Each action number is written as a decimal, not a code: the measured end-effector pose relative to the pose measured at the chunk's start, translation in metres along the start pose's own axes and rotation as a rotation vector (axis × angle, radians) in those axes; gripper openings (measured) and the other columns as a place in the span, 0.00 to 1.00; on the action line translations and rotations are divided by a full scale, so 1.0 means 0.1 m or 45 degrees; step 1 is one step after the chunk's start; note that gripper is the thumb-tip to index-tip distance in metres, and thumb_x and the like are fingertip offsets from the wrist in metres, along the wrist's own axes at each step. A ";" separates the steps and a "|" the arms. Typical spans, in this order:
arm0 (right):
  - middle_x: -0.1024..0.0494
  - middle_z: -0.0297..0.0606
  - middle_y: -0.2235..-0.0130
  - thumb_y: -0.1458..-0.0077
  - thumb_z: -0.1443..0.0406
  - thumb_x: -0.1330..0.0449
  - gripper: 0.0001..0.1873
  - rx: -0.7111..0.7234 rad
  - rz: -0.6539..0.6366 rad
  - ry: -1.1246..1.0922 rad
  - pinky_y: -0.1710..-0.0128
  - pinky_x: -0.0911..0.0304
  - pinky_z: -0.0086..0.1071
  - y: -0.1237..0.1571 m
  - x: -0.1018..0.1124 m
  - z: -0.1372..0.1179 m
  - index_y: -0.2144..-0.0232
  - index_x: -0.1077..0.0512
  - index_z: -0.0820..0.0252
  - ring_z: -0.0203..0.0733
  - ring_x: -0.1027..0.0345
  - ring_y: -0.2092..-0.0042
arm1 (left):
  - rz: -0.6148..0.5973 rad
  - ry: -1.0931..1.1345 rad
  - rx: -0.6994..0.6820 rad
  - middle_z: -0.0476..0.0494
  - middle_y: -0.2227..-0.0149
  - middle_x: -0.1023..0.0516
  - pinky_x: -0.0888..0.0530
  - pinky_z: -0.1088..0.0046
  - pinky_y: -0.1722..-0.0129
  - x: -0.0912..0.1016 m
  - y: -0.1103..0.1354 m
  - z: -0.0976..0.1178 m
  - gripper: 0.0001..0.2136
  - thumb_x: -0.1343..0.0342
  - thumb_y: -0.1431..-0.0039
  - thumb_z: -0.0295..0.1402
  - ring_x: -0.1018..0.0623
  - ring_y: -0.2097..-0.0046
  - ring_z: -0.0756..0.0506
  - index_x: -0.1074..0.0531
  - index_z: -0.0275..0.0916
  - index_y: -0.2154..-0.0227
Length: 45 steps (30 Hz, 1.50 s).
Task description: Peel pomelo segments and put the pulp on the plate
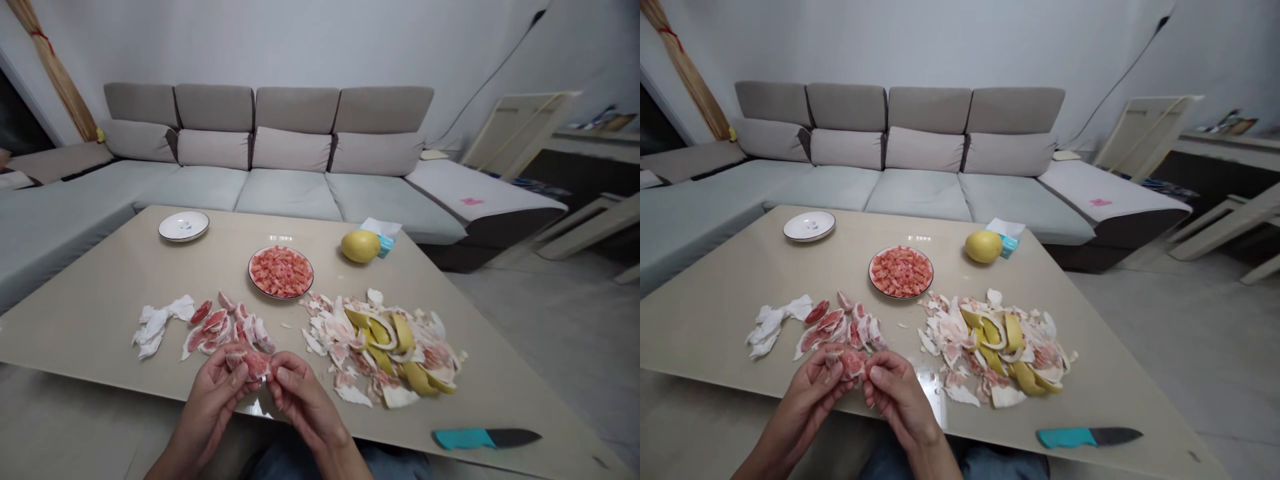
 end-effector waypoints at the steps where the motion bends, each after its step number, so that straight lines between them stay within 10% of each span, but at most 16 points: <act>1: 0.24 0.32 0.77 0.60 0.64 0.25 0.12 -0.011 -0.016 -0.021 0.79 0.39 0.16 -0.01 0.00 0.02 0.73 0.21 0.63 0.25 0.35 0.79 | -0.006 0.009 0.011 0.43 0.66 0.21 0.23 0.73 0.63 0.00 0.00 0.00 0.10 0.33 0.48 0.31 0.22 0.65 0.48 0.24 0.36 0.64; 18: 0.21 0.35 0.68 0.57 0.60 0.26 0.14 0.320 0.176 0.743 0.68 0.33 0.26 0.07 0.00 -0.24 0.66 0.20 0.57 0.36 0.29 0.68 | 0.175 -0.234 -0.169 0.42 0.68 0.18 0.23 0.71 0.67 0.08 0.06 0.20 0.15 0.30 0.57 0.38 0.21 0.66 0.44 0.24 0.37 0.68; 32: 0.21 0.36 0.70 0.54 0.57 0.28 0.16 0.202 0.235 0.379 0.71 0.32 0.26 0.02 0.15 -0.21 0.65 0.23 0.60 0.33 0.29 0.72 | 0.200 -0.097 -0.057 0.43 0.66 0.18 0.23 0.73 0.62 0.14 0.03 0.08 0.15 0.30 0.56 0.36 0.21 0.65 0.47 0.24 0.37 0.65; 45: 0.23 0.34 0.74 0.56 0.57 0.28 0.15 0.236 0.244 0.713 0.71 0.33 0.28 0.04 0.03 -0.21 0.71 0.22 0.61 0.35 0.30 0.74 | 0.261 -0.168 -0.133 0.41 0.66 0.18 0.23 0.70 0.64 0.13 0.05 0.11 0.16 0.29 0.58 0.38 0.19 0.64 0.42 0.24 0.37 0.67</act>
Point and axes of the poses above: each hand's wrist, its own y-axis away from the middle knuckle, its own x-axis out of the back of the hand, z = x × y, the point moved 9 cm from there along -y, towards the middle knuckle
